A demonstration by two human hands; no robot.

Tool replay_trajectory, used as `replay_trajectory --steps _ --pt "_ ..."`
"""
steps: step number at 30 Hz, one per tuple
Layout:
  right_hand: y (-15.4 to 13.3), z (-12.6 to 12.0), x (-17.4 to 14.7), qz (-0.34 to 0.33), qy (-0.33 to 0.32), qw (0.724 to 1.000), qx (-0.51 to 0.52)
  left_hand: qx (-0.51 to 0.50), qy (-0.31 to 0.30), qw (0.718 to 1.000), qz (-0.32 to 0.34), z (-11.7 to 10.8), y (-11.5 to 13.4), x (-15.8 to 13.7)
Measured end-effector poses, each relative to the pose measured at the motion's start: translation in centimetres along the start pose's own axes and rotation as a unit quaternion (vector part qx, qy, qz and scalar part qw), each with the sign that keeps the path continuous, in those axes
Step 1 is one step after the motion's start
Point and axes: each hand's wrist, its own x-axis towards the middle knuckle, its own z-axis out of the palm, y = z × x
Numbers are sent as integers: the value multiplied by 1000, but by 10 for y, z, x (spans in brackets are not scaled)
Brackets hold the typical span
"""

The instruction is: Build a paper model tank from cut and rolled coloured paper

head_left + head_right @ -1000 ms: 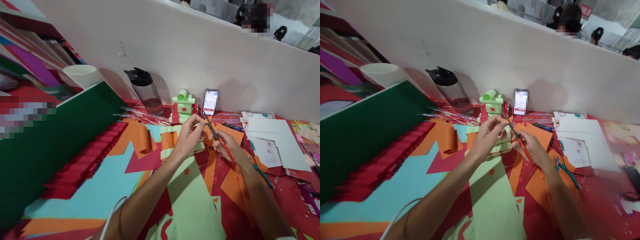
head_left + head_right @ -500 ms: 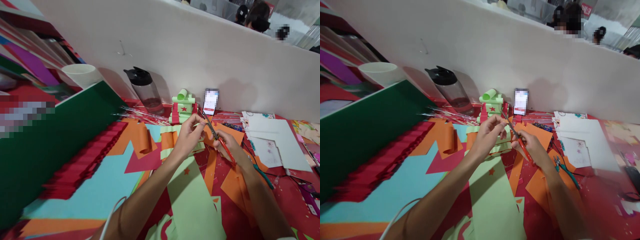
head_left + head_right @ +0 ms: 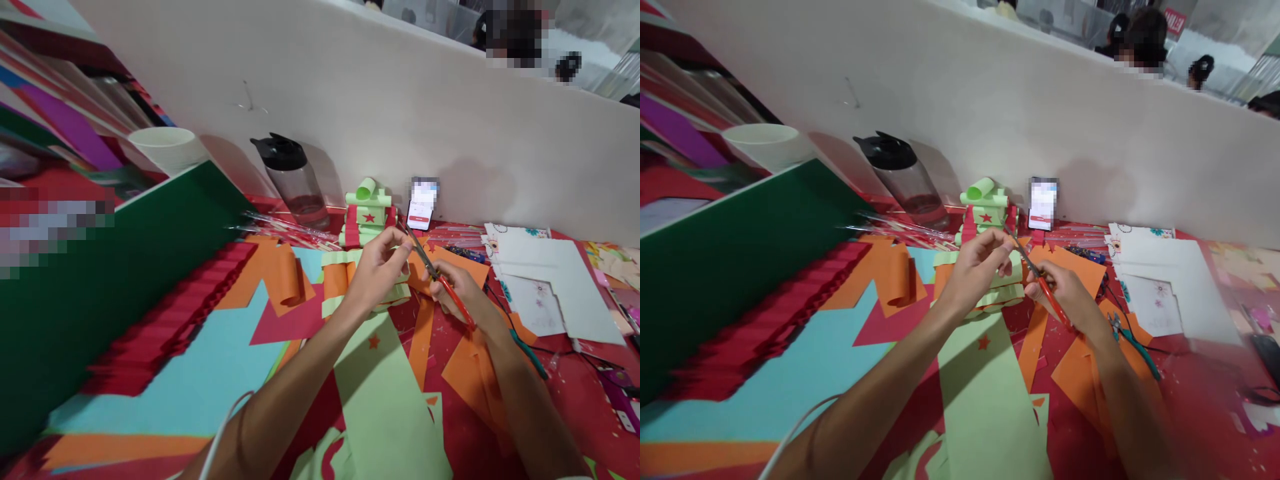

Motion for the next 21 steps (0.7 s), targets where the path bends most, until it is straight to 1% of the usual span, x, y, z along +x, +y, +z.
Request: replay_trajectory --steps 8,13,21 --pt "5 -2 2 -3 -22 1000 17 8 -6 1000 2 -2 0 2" --pt "6 -3 2 -14 -31 999 7 18 -5 1000 -2 -3 2 2" --pt "8 -5 4 -13 -38 999 -12 26 2 1000 1 -2 1 2"
